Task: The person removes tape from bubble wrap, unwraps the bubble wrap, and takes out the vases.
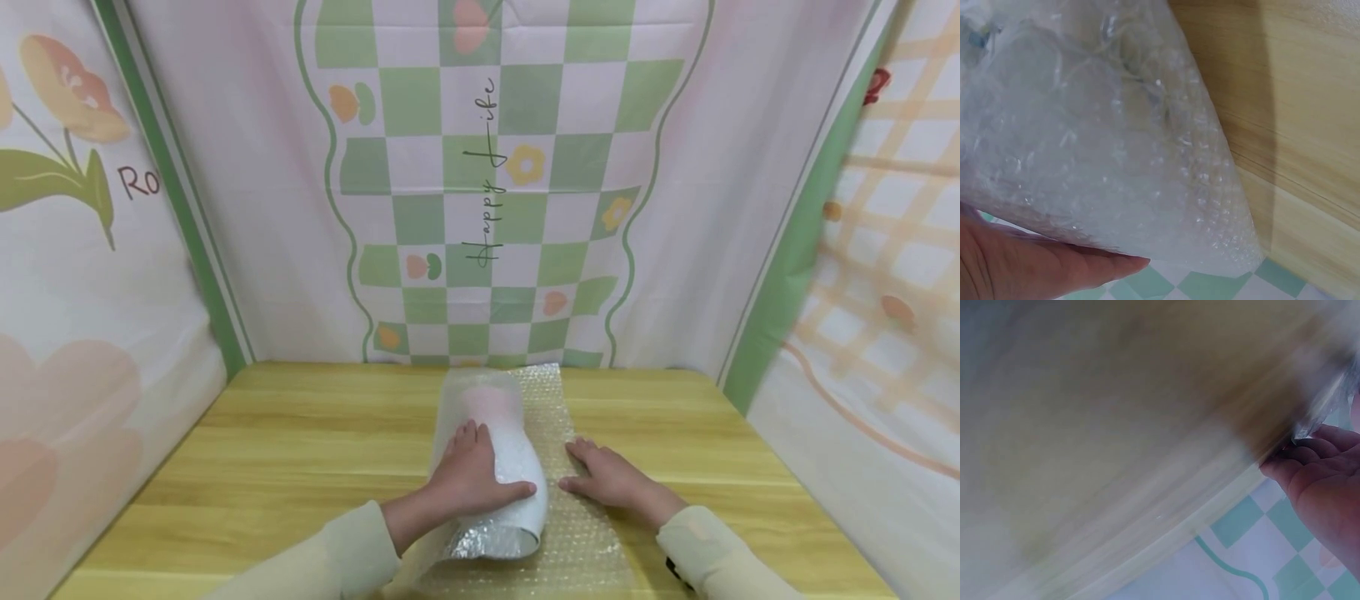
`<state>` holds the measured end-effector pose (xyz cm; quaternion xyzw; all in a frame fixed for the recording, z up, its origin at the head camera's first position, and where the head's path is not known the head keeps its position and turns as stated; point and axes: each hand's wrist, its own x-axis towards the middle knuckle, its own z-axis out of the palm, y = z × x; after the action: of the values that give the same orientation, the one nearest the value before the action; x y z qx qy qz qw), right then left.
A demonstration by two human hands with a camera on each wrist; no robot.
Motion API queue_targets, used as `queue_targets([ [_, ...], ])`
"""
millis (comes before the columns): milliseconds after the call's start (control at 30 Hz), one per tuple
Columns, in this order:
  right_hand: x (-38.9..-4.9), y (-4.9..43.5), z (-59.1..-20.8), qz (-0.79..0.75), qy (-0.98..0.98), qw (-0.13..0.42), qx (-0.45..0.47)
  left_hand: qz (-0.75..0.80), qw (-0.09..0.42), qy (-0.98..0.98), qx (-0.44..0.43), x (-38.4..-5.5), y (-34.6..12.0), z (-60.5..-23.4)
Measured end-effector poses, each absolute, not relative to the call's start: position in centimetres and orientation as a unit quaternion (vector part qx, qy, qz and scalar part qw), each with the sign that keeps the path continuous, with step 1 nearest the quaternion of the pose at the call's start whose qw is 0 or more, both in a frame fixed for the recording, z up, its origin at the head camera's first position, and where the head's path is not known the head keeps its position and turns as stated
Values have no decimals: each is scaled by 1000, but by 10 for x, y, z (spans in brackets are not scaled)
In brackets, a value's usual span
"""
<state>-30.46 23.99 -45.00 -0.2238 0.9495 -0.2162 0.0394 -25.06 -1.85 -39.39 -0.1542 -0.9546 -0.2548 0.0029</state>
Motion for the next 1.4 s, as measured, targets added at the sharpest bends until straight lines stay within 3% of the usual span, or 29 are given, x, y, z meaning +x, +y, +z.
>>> queue_targets([
  [733,-306,241,-450,-224,950,59,-210,-310,-8,-941,-133,-249,-27,-384],
  [1400,-306,241,-452,-227,948,53,-215,-365,44,-915,-166,-253,-57,-389],
])
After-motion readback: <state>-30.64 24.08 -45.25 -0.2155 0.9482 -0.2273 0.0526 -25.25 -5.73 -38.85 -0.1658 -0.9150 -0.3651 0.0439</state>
